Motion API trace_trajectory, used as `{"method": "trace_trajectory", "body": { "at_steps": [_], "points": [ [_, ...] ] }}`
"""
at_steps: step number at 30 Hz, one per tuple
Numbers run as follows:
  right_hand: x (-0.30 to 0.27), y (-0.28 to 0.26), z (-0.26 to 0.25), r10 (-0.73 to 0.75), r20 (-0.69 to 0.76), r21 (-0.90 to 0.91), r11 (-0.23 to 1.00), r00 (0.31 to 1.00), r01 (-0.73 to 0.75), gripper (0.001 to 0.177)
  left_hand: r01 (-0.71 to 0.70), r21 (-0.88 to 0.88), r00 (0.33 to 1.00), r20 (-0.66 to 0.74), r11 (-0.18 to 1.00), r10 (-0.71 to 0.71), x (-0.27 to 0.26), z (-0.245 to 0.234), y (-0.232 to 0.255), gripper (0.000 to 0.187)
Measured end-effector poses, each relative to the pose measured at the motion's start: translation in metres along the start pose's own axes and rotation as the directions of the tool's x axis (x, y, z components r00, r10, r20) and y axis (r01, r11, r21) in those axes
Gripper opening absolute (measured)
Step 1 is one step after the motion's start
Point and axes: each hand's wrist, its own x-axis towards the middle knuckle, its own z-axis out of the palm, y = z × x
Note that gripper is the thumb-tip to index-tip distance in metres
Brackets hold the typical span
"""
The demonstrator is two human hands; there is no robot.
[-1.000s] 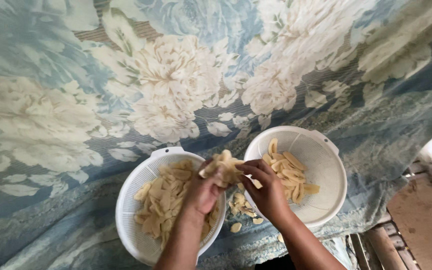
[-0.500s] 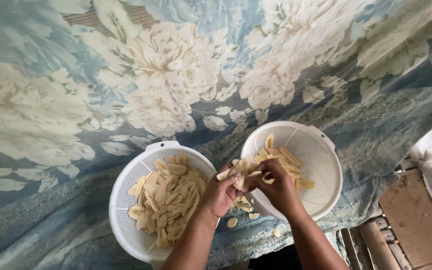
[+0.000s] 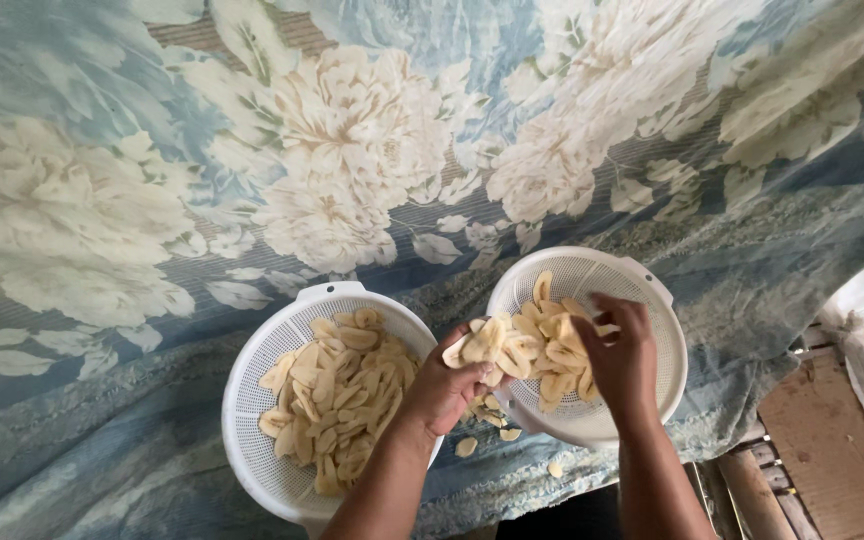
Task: The person sorts sliced fruit from one white colander into another by hand, moving individual slices and clearing debris from the bottom.
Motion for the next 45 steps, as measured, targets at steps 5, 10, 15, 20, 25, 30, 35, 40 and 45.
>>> {"method": "trace_trajectory", "body": {
  "at_steps": [5,10,15,20,25,30,35,40,45],
  "points": [
    [-0.019,-0.041,0.004,-0.253,0.251,0.226,0.954,0.934,0.198,0.036,0.071,0.135,0.997,0.007,0.988,-0.072,-0.004,0.008,-0.003,0.060],
    [-0.030,-0.065,0.005,-0.249,0.232,0.150,0.964,0.940,0.218,0.028,0.017,0.195,0.999,0.035,0.981,-0.025,-0.008,0.019,-0.002,0.057],
    [-0.031,-0.026,0.016,-0.328,0.184,0.385,0.891,0.927,0.239,0.017,0.019,0.222,1.000,0.016,0.975,-0.023,-0.010,0.020,-0.006,0.058],
    [-0.008,0.006,-0.003,0.025,0.132,0.195,0.980,0.991,-0.050,0.030,0.047,0.154,0.999,-0.032,0.987,-0.043,-0.014,0.020,-0.001,0.058],
    [-0.005,-0.011,-0.009,-0.134,0.239,0.199,0.976,0.962,0.086,0.038,0.037,0.049,0.999,0.019,0.998,-0.038,-0.013,0.014,-0.002,0.049],
    [-0.026,-0.053,-0.007,-0.412,0.464,0.142,0.908,0.784,0.394,0.026,0.099,0.071,0.995,-0.032,0.993,-0.097,-0.004,-0.003,-0.010,0.040],
    [-0.026,-0.068,-0.009,-0.525,0.448,0.068,0.827,0.724,0.558,0.035,0.105,0.045,0.994,-0.033,0.993,-0.104,-0.003,-0.013,-0.013,0.039],
    [-0.023,-0.061,-0.006,-0.497,0.442,0.081,0.851,0.747,0.519,0.031,0.141,0.042,0.989,-0.050,0.989,-0.139,-0.003,-0.012,-0.015,0.040],
    [-0.020,-0.066,-0.004,-0.378,0.570,0.081,0.910,0.730,0.408,0.040,0.164,0.105,0.985,-0.076,0.981,-0.157,-0.001,-0.013,-0.011,0.040]
  ]
}}
